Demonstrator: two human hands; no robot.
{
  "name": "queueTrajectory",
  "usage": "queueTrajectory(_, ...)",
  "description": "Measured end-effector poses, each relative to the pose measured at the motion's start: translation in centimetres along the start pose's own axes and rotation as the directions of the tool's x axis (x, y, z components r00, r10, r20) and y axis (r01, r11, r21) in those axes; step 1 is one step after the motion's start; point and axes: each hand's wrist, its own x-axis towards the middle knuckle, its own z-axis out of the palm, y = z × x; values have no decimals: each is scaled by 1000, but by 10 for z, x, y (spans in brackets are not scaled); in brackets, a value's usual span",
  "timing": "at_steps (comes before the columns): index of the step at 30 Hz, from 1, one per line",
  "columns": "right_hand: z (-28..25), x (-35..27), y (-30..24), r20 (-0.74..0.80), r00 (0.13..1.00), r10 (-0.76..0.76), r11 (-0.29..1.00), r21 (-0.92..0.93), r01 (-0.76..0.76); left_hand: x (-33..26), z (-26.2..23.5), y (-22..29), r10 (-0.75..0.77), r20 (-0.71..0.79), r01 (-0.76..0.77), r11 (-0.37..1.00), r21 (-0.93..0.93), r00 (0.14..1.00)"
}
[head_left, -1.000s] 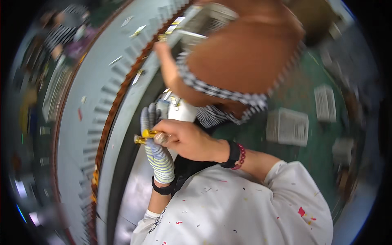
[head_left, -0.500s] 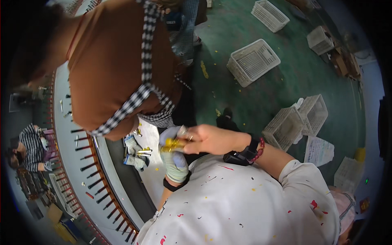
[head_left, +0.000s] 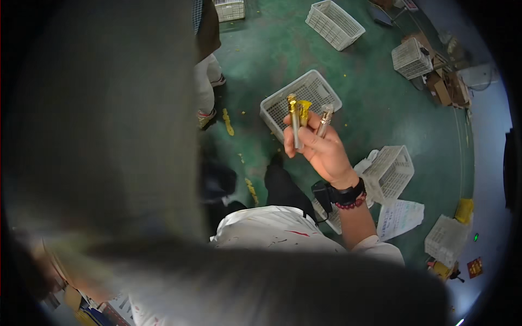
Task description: Assembling small yellow plastic caps onto metal rods at a production line workstation and transporting a crate of the items to a sorting area.
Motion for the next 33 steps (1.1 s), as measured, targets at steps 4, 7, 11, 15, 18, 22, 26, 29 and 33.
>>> queueTrajectory(4,-29,38,-37,-17,999,-31,999,-32,30,75,57,-43,206,-121,-214,975,-58,971)
queueTrajectory(7,-29,52,-43,-53,998,-45,998,-52,42,150,78,-53,443,-233,-471,879,-79,866)
queueTrajectory(11,-40,71,-37,-214,964,-161,984,40,173,235,79,-76,674,-343,-730,682,-51,654)
queueTrajectory(15,-26,92,-51,-229,946,-229,973,-37,226,233,74,-90,628,-221,-663,732,-155,746)
queueTrajectory(18,-22,109,-48,-214,963,-164,985,11,170,244,78,-98,595,-180,-621,746,-239,784)
queueTrajectory(22,-52,129,-44,-201,948,-246,967,21,256,224,87,-98,516,-185,-548,806,-225,836)
queueTrajectory(26,-84,160,-55,-231,946,-228,955,138,264,207,94,-104,424,-175,-447,886,-121,888)
queueTrajectory(29,-93,204,-70,-175,953,-248,948,157,276,250,103,-107,476,-176,-495,865,-83,862)
queueTrajectory(33,-136,247,-86,-233,942,-240,941,184,285,242,131,-234,140,392,-287,893,347,909)
